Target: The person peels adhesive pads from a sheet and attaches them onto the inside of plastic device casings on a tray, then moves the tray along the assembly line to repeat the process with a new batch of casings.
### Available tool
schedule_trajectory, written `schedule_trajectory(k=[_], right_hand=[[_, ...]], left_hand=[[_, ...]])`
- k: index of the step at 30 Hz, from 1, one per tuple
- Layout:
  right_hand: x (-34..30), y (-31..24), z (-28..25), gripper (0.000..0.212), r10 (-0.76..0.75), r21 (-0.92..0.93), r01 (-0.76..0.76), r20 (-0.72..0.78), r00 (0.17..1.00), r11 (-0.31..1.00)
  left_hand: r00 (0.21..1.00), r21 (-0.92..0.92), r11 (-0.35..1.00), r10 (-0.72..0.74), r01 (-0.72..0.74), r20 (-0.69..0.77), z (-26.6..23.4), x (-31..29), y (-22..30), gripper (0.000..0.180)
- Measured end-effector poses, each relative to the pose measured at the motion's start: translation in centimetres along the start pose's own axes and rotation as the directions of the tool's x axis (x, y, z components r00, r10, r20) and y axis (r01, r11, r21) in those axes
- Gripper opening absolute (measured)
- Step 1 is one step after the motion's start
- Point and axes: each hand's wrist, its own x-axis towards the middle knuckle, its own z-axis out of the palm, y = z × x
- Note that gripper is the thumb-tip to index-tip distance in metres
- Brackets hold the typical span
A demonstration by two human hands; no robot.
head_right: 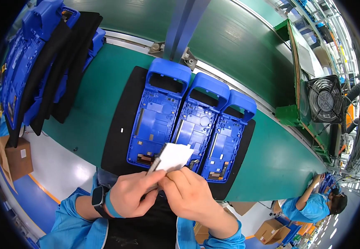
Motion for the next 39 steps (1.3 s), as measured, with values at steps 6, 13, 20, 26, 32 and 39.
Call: schedule_trajectory(k=[6, 13, 20, 26, 32, 39], right_hand=[[-1.0, 0.4, -0.5, 0.031, -0.033, -0.011, 0.032, -0.08, 0.996, 0.999], [-0.7, 5.4, -3.2, 0.014, 0.259, 0.013, -0.261, 0.064, 0.964, 0.965], [1.3, 5.6, -3.8, 0.013, 0.213, -0.018, -0.213, 0.175, 0.961, 0.977], [1.6, 5.4, -3.8, 0.015, 0.188, -0.022, -0.192, 0.339, 0.922, 0.981], [1.6, 5.4, -3.5, 0.016, 0.136, -0.059, -0.124, 0.332, 0.933, 0.991], [1.8, 5.4, -3.2, 0.018, 0.121, -0.096, -0.093, 0.349, 0.929, 0.991]], left_hand=[[0.981, -0.07, 0.98, -0.189, 0.186, -0.036, -0.5, 0.1, 0.3, 0.059], [0.97, -0.105, 0.992, -0.093, 0.071, -0.223, -2.2, -0.7, -1.1, 0.055], [0.952, -0.214, 0.969, -0.178, 0.125, -0.251, -3.9, -2.7, -2.6, 0.063], [0.938, -0.317, 0.936, -0.237, 0.151, -0.254, -4.0, -3.3, -3.2, 0.063], [0.958, -0.211, 0.97, -0.172, 0.123, -0.231, -4.0, -3.0, -2.7, 0.063], [0.966, -0.178, 0.983, -0.087, 0.044, -0.244, -2.5, -2.3, -2.6, 0.06]])
